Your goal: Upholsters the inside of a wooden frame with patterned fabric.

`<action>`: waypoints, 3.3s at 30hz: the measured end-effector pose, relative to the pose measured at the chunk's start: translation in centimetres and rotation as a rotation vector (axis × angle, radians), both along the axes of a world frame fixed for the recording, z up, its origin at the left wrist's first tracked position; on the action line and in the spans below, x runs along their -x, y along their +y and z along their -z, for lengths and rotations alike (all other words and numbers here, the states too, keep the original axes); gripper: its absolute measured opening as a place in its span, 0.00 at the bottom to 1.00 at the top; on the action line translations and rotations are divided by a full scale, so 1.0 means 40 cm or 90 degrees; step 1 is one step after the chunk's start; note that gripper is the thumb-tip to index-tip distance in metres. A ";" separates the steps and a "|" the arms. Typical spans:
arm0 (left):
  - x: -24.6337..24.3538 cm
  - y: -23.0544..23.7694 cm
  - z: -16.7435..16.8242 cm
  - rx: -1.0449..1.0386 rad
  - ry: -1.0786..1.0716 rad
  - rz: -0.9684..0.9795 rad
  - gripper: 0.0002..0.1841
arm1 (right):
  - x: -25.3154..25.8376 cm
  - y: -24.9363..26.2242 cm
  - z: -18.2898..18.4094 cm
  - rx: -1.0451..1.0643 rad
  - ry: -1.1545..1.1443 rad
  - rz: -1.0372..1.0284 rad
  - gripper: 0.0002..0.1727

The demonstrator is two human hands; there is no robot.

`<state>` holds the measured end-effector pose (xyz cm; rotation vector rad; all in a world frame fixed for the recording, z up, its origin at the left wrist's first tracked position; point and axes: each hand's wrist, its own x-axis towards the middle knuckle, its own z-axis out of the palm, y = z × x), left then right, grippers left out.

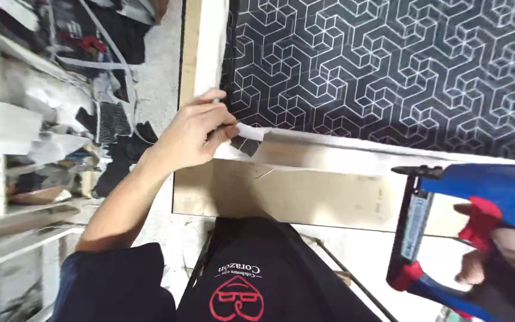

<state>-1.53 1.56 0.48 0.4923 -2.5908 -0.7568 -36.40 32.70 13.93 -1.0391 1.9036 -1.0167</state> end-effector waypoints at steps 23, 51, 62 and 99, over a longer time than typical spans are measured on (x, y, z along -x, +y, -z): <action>-0.109 -0.039 0.127 0.105 0.187 0.209 0.22 | -0.578 -0.375 -0.003 -0.097 0.304 -0.021 0.48; -0.166 -0.148 0.058 -0.102 0.174 0.262 0.20 | -0.568 -0.180 0.049 -0.121 0.295 -0.017 0.54; 0.559 0.079 -0.074 -0.387 -0.504 0.299 0.42 | -0.458 0.245 0.166 -0.101 0.307 0.157 0.52; 0.883 0.513 0.080 0.116 0.074 0.021 0.24 | 0.715 -0.326 -0.082 -0.463 -0.017 -0.350 0.43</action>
